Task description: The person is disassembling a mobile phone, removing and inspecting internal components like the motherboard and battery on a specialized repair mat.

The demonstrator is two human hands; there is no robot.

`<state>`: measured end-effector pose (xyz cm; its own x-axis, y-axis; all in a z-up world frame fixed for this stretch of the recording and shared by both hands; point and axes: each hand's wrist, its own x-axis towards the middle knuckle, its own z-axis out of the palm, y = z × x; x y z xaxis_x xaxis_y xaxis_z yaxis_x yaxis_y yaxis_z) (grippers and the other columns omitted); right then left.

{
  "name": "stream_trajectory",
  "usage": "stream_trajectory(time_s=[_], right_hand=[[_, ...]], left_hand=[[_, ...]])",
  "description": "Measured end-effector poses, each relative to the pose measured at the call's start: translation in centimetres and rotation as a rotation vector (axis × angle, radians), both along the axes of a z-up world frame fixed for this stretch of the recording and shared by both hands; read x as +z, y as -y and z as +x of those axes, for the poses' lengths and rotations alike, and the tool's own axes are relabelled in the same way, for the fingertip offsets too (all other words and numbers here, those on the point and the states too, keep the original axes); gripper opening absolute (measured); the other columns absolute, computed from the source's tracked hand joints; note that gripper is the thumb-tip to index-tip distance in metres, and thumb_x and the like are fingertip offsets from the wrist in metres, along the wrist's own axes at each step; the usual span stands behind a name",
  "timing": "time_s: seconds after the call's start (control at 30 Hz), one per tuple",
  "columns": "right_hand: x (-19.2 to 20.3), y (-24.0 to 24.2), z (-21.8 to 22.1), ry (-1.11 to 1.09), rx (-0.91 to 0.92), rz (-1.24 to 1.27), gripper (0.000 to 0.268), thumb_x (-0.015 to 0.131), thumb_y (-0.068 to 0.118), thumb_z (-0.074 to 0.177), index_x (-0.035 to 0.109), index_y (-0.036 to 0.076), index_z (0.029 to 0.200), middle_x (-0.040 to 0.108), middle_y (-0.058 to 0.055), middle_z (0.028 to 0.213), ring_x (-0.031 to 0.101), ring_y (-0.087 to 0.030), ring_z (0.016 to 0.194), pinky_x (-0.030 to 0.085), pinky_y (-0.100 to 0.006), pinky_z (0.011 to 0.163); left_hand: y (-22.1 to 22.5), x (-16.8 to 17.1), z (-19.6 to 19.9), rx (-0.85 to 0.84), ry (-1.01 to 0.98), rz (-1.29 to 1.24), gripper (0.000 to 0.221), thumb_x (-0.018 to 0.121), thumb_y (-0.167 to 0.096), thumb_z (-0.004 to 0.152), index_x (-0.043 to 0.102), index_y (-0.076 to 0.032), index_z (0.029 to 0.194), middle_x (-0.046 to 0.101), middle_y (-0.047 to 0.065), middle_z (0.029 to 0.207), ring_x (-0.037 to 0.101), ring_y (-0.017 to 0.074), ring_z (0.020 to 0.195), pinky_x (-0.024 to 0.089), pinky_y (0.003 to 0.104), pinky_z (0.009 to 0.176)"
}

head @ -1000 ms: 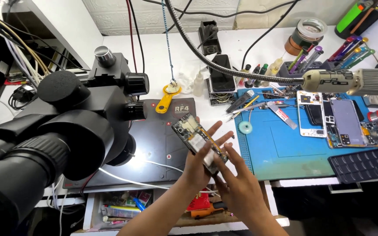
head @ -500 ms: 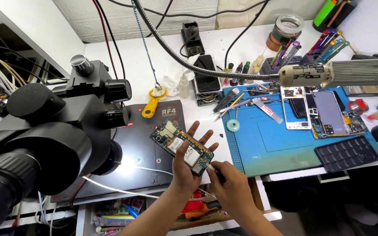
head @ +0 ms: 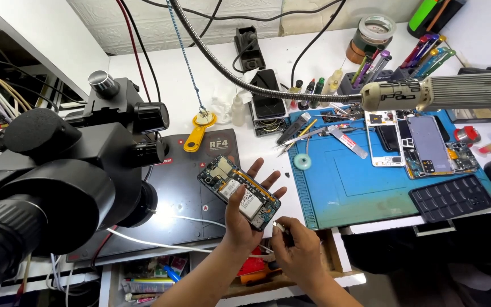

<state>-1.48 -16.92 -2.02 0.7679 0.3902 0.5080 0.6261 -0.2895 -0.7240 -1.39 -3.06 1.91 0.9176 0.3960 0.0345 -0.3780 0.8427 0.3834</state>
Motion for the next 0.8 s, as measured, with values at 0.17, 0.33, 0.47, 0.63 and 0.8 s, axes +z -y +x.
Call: stream_trajectory(time_s=[0.17, 0.33, 0.47, 0.63, 0.8], right_hand=[[3.2, 2.4, -0.1, -0.020, 0.155, -0.082, 0.027, 0.056, 0.023, 0.097, 0.067, 0.006, 0.078, 0.067, -0.006, 0.072, 0.061, -0.017, 0.059, 0.048, -0.029, 0.054], [4.1, 6.8, 2.7, 0.049, 0.060, -0.075, 0.040, 0.050, 0.025, 0.099, 0.069, 0.006, 0.070, 0.071, -0.006, 0.075, 0.068, -0.017, 0.063, 0.051, -0.028, 0.057], [2.4, 12.0, 10.4, 0.242, -0.345, -0.315, 0.018, 0.072, 0.019, 0.096, 0.073, 0.009, 0.081, 0.070, -0.005, 0.073, 0.066, -0.023, 0.063, 0.050, -0.033, 0.059], [0.3, 15.3, 19.3, 0.454, -0.519, -0.463, 0.013, 0.084, 0.021, 0.091, 0.078, 0.011, 0.096, 0.068, -0.008, 0.084, 0.069, -0.029, 0.077, 0.056, -0.037, 0.068], [-0.6, 13.4, 21.8, 0.319, -0.584, -0.759, 0.018, 0.081, 0.027, 0.088, 0.082, 0.010, 0.095, 0.069, -0.010, 0.086, 0.072, -0.029, 0.081, 0.060, -0.038, 0.070]], left_hand=[[-0.9, -0.4, 0.0, -0.164, 0.125, -0.094, 0.080, 0.069, -0.040, 0.091, 0.029, -0.031, 0.159, 0.044, 0.023, 0.157, 0.052, 0.0482, 0.133, 0.057, 0.058, 0.094], [0.0, -0.9, 0.3, -0.411, 0.168, -0.192, 0.088, 0.066, -0.044, 0.092, 0.022, -0.028, 0.166, 0.043, 0.027, 0.156, 0.054, 0.0499, 0.131, 0.059, 0.058, 0.093], [2.4, -1.6, 2.4, -0.418, -0.195, 0.037, 0.089, 0.056, -0.064, 0.093, 0.029, -0.011, 0.158, 0.054, 0.033, 0.144, 0.068, 0.0501, 0.105, 0.064, 0.051, 0.071], [5.4, -0.6, 4.3, -0.384, -0.331, 0.240, 0.086, 0.047, -0.059, 0.105, 0.020, 0.005, 0.154, 0.053, 0.036, 0.143, 0.067, 0.0534, 0.105, 0.065, 0.050, 0.069], [6.0, -0.1, 3.3, -0.428, -0.472, 0.441, 0.074, 0.045, -0.054, 0.107, 0.036, 0.011, 0.140, 0.066, 0.033, 0.125, 0.073, 0.0395, 0.106, 0.066, 0.041, 0.085]])
